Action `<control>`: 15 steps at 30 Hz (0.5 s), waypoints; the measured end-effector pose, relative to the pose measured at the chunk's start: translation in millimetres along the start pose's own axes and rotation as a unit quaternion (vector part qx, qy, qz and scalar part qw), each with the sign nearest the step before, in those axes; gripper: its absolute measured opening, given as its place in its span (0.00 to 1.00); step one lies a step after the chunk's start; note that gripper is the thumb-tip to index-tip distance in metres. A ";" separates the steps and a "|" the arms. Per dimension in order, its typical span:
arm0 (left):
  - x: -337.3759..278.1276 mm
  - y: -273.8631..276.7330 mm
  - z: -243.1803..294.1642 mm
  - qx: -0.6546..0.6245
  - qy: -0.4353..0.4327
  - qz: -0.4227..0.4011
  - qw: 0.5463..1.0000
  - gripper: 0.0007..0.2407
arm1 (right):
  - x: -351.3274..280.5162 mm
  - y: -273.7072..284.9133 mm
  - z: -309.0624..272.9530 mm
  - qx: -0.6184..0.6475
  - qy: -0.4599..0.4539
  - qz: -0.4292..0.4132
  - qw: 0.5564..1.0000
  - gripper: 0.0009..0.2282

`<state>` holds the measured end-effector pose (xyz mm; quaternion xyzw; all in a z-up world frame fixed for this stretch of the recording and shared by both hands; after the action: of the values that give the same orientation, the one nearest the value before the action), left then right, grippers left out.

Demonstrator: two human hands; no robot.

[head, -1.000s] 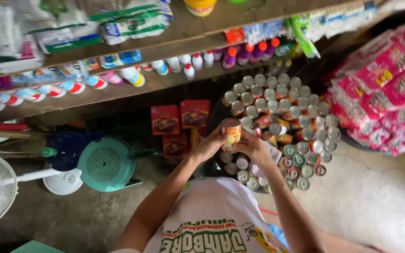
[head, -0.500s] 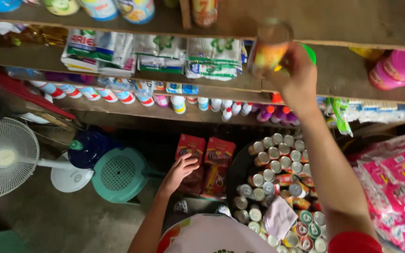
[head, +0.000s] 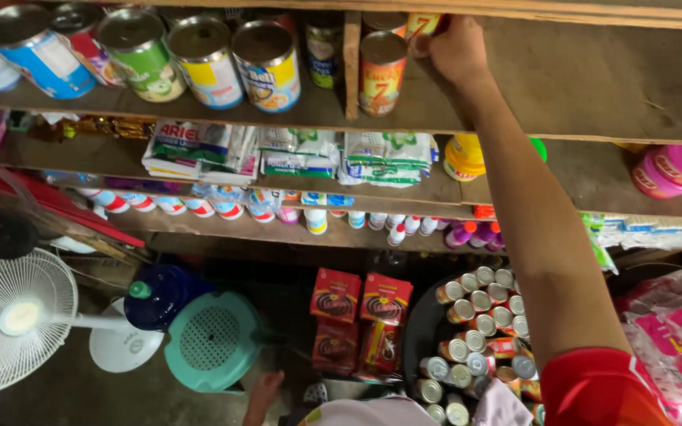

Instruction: The recorder is cleaning canned goods with a cloth and placing them onto a store shelf.

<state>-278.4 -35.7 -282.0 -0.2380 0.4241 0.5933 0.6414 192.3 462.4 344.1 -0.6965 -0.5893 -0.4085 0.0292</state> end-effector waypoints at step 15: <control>4.9 19.0 -34.9 0.169 -0.131 0.063 0.975 0.20 | 36.3 -23.9 76.6 0.007 0.041 -0.007 0.999 0.05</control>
<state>-306.1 -57.7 -300.7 -0.0190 0.4444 0.5788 0.6835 212.0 538.6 304.6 -0.6748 -0.5954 -0.4324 0.0555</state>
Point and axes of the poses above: each hand's wrist, its own x-axis towards the middle knuckle, its own y-axis out of the back of the hand, z = x × y, the point moved 1 cm from there along x, towards the middle knuckle, and after that the axes turned 3 degrees about x, right-handed, at the moved point
